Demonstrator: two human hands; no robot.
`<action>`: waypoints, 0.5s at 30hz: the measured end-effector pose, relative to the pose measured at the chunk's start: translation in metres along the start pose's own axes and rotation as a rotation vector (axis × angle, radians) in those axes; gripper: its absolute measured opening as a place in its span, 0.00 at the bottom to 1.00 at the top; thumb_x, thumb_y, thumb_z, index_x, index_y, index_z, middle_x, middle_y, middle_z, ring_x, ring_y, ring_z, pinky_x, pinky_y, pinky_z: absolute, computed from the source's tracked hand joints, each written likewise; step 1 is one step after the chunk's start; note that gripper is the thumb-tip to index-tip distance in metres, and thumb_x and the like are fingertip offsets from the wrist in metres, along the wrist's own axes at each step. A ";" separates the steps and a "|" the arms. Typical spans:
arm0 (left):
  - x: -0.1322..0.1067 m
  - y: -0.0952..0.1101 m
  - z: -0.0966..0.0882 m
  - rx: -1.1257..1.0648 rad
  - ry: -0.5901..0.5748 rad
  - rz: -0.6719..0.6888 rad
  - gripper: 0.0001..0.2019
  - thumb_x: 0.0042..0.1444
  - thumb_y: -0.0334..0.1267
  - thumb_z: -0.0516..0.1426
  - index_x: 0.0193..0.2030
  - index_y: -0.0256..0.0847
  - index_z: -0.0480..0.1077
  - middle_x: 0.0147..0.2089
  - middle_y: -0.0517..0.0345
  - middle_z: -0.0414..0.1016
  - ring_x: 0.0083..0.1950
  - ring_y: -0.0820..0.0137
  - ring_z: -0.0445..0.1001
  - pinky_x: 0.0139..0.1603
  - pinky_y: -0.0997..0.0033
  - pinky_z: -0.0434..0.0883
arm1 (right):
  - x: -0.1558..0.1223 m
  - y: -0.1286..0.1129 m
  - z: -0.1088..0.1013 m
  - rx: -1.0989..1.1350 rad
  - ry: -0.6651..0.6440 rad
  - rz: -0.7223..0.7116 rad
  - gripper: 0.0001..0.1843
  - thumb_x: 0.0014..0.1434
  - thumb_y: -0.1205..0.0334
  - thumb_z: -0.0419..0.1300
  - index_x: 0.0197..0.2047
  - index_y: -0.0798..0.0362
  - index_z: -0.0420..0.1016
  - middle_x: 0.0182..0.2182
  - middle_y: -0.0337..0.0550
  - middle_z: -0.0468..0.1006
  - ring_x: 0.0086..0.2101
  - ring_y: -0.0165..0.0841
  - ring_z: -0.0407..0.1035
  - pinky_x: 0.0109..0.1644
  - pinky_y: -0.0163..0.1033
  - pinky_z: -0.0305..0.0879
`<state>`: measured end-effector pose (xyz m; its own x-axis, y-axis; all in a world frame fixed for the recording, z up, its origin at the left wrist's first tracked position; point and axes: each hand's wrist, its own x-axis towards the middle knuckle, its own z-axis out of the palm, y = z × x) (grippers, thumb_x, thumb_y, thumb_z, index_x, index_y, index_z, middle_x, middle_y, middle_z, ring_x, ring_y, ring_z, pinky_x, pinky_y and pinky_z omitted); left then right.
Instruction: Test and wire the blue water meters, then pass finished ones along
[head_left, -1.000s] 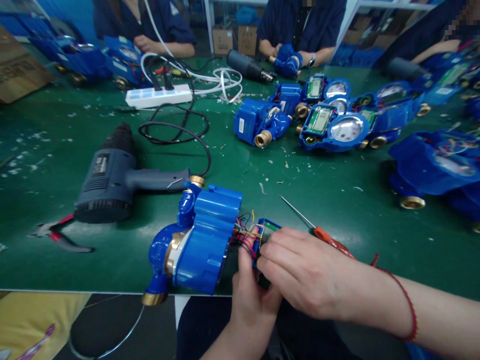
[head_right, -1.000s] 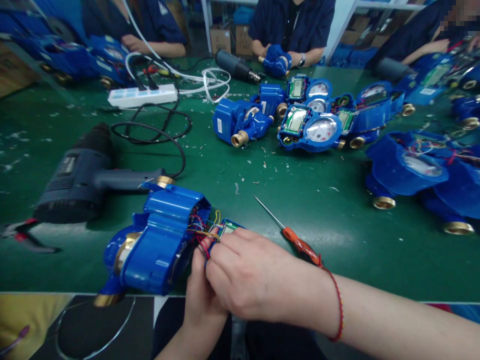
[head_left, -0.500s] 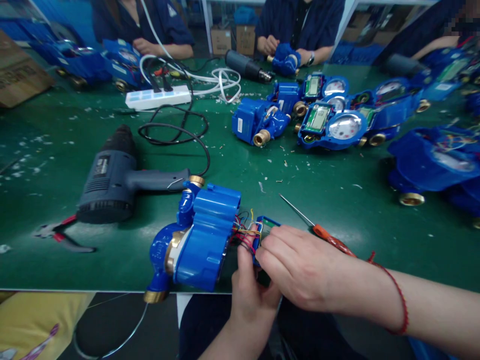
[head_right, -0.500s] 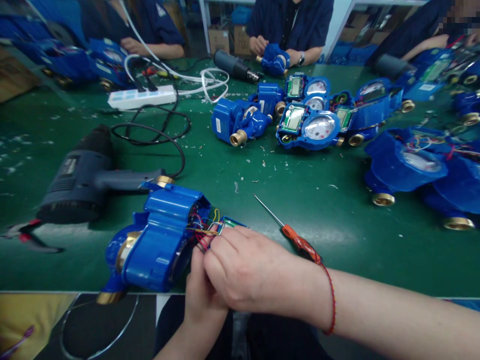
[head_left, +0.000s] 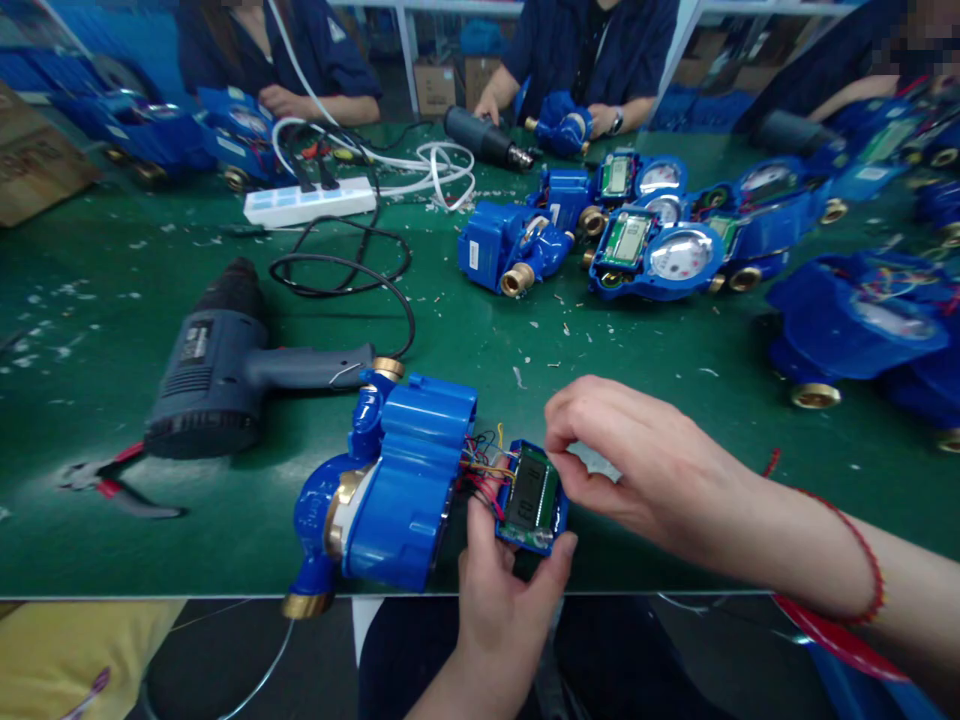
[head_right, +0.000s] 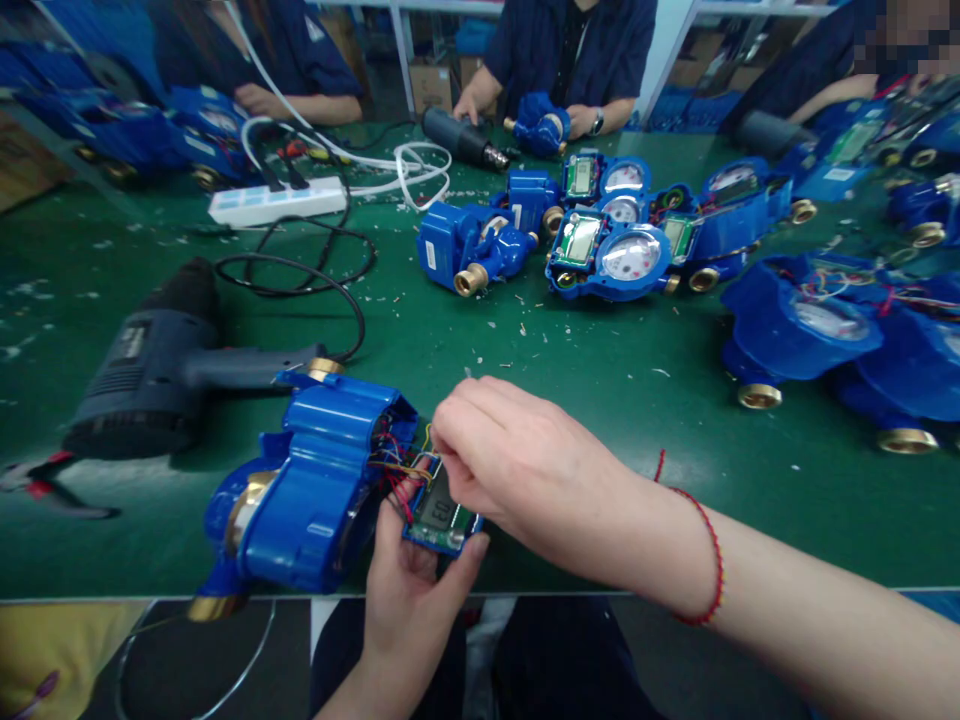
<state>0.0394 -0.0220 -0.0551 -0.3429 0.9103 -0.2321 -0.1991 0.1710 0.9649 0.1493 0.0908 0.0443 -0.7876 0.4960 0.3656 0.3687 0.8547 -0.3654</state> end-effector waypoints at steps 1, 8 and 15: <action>0.000 0.000 0.000 -0.015 -0.010 -0.006 0.30 0.49 0.36 0.64 0.56 0.40 0.56 0.61 0.41 0.68 0.61 0.60 0.69 0.57 0.66 0.71 | -0.005 0.003 0.004 0.007 0.006 0.040 0.06 0.61 0.72 0.51 0.32 0.55 0.63 0.29 0.41 0.69 0.31 0.30 0.63 0.35 0.35 0.62; -0.001 -0.002 -0.001 -0.099 -0.001 -0.041 0.35 0.47 0.33 0.65 0.59 0.43 0.52 0.60 0.42 0.69 0.57 0.63 0.73 0.55 0.71 0.72 | -0.028 0.024 0.005 -0.246 0.143 0.204 0.09 0.60 0.75 0.51 0.44 0.57 0.67 0.40 0.48 0.74 0.42 0.36 0.67 0.46 0.42 0.64; -0.003 -0.002 -0.006 -0.066 0.041 -0.032 0.36 0.44 0.34 0.67 0.58 0.45 0.55 0.61 0.44 0.69 0.57 0.60 0.73 0.53 0.68 0.73 | -0.031 0.003 0.017 0.062 0.067 0.067 0.06 0.64 0.68 0.54 0.37 0.59 0.71 0.33 0.45 0.73 0.36 0.34 0.62 0.41 0.42 0.58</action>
<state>0.0356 -0.0269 -0.0569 -0.3728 0.8882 -0.2685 -0.2699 0.1731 0.9472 0.1664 0.0751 0.0176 -0.7266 0.5630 0.3938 0.3867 0.8089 -0.4429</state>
